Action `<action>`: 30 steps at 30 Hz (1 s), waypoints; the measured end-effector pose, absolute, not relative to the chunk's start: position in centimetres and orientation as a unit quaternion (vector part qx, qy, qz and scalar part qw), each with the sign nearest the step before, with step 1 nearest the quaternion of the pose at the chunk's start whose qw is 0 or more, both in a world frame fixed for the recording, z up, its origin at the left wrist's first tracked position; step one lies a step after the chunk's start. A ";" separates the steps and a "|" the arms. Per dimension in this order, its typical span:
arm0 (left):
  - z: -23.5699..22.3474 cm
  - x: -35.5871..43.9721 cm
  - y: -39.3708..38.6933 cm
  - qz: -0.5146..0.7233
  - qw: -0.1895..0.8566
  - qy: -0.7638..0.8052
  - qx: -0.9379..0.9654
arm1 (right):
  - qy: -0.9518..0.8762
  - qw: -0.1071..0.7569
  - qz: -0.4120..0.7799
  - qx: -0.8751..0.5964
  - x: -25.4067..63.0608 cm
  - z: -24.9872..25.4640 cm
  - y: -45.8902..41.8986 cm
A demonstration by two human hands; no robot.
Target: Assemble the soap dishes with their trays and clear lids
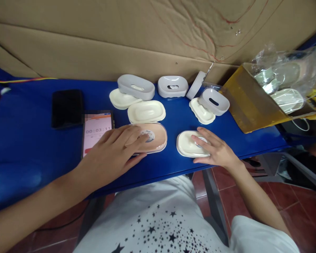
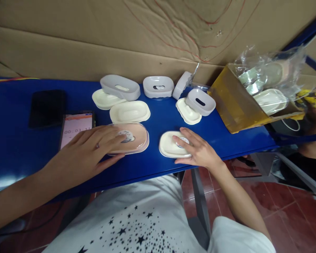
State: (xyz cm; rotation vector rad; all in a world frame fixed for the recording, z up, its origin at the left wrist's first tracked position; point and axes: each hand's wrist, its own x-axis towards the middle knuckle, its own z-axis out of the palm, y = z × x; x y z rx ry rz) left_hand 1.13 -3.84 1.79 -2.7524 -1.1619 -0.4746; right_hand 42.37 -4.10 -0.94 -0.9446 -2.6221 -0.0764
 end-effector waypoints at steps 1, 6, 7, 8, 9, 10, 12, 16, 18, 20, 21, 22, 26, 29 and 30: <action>1.8 1.1 -3.8 -0.160 0.054 -0.385 -0.907 | -0.928 0.167 -0.015 -0.333 42.3 -0.8 -4.1; 1.6 1.0 -3.6 -0.175 0.050 -0.372 -0.910 | -0.914 0.157 0.049 -0.370 42.5 -0.7 -4.2; 1.5 0.9 -3.6 -0.175 0.056 -0.370 -0.911 | -0.910 0.167 0.058 -0.375 42.6 -0.9 -4.2; 1.5 0.9 -3.6 -0.176 0.060 -0.367 -0.911 | -0.906 0.181 0.065 -0.378 42.7 -1.1 -4.2; 1.5 0.9 -3.5 -0.178 0.062 -0.365 -0.912 | -0.901 0.198 0.072 -0.380 42.8 -1.4 -4.2; 1.5 0.9 -3.5 -0.180 0.060 -0.364 -0.912 | -0.896 0.215 0.077 -0.380 42.8 -1.6 -4.2; 1.5 0.9 -3.5 -0.184 0.050 -0.365 -0.911 | -0.887 0.244 0.087 -0.381 43.0 -2.0 -4.1; 1.6 1.0 -3.5 -0.183 0.056 -0.362 -0.912 | -0.871 0.278 0.121 -0.387 43.1 -1.8 -3.8; 1.6 0.9 -3.5 -0.182 0.063 -0.357 -0.914 | -0.861 0.292 0.127 -0.397 43.5 -1.3 -3.7; 1.6 0.8 -3.5 -0.182 0.056 -0.359 -0.914 | -0.849 0.293 0.106 -0.427 44.3 -0.7 -3.7; 1.6 0.7 -3.5 -0.182 0.049 -0.363 -0.913 | -0.842 0.286 0.089 -0.448 45.0 -0.5 -3.9; 1.5 0.6 -3.5 -0.183 0.042 -0.366 -0.911 | -0.834 0.277 0.073 -0.471 45.8 -0.4 -4.2; 1.4 0.2 -3.4 -0.183 0.034 -0.359 -0.915 | -0.795 0.252 0.032 -0.550 50.2 -1.1 -5.9; 1.3 0.4 -3.1 -0.190 0.042 -0.342 -0.919 | -0.769 0.231 0.001 -0.596 53.2 -2.0 -6.9; 1.3 0.5 -3.0 -0.194 0.044 -0.339 -0.920 | -0.765 0.222 -0.011 -0.605 53.8 -2.1 -7.0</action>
